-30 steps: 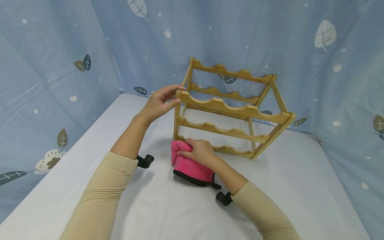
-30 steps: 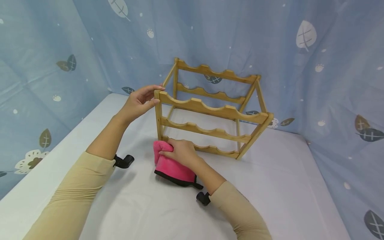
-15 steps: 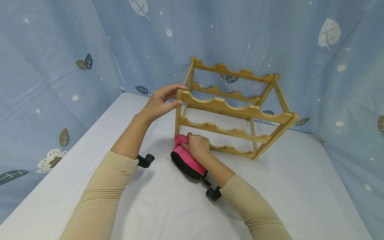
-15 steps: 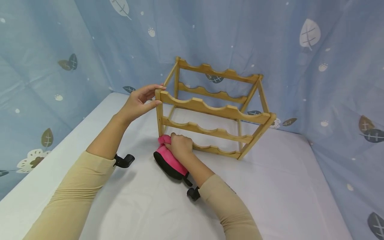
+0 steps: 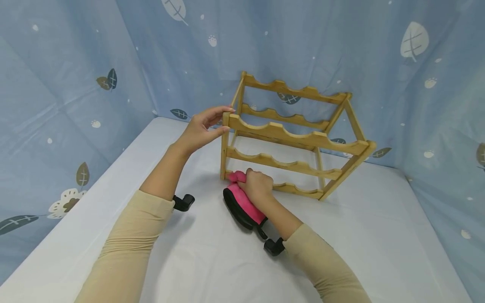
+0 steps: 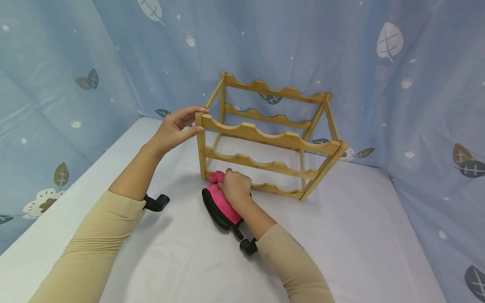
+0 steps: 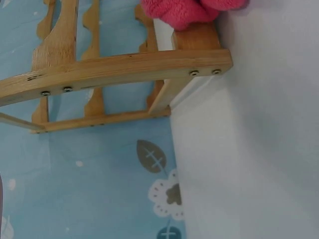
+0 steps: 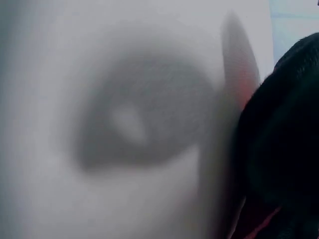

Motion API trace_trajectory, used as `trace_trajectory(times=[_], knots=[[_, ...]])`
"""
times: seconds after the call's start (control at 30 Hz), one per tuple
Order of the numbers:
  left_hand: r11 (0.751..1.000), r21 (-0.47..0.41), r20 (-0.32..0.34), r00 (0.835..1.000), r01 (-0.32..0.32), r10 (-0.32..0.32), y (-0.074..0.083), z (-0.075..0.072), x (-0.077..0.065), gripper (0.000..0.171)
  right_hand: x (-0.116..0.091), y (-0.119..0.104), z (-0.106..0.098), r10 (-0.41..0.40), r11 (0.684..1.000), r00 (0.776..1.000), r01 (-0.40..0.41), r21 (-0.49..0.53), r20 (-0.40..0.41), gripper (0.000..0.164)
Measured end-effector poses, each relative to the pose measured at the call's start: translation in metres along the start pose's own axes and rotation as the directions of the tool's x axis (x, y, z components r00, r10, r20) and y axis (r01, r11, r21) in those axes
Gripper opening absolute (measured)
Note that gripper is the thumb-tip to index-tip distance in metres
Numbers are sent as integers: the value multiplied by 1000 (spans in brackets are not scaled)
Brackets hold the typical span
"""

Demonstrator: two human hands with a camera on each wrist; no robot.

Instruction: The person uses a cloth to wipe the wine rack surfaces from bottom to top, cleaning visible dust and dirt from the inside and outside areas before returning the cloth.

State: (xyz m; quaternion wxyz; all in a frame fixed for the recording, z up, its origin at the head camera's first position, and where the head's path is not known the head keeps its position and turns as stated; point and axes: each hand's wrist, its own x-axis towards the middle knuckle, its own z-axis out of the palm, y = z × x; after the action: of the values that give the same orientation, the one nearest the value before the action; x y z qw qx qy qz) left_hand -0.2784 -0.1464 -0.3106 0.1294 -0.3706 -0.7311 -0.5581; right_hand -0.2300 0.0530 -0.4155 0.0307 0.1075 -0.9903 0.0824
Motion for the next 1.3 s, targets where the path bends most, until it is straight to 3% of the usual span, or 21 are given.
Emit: trace_trajectory(times=[0.5, 0.73, 0.93, 1.1, 1.3], knots=[[1000, -4, 9, 1000, 24, -24, 1, 2, 1, 43, -19, 35, -2, 53, 998, 997, -55, -32, -51, 41], [1000, 4, 8, 1000, 13, -13, 4, 1, 1, 43, -27, 50, -3, 36, 999, 994, -38, -21, -108, 40], [1000, 11, 5, 1000, 17, -17, 3, -1, -1, 43, -34, 69, 4, 60, 997, 977, -48, 67, -205, 37], [1000, -3, 0, 1000, 4, -4, 1, 0, 0, 43, -38, 82, 8, 111, 983, 970, -75, 167, -218, 40], [1000, -3, 3, 1000, 8, -8, 0, 1, 1, 43, -43, 95, 8, 130, 981, 958, -87, 171, -257, 41]])
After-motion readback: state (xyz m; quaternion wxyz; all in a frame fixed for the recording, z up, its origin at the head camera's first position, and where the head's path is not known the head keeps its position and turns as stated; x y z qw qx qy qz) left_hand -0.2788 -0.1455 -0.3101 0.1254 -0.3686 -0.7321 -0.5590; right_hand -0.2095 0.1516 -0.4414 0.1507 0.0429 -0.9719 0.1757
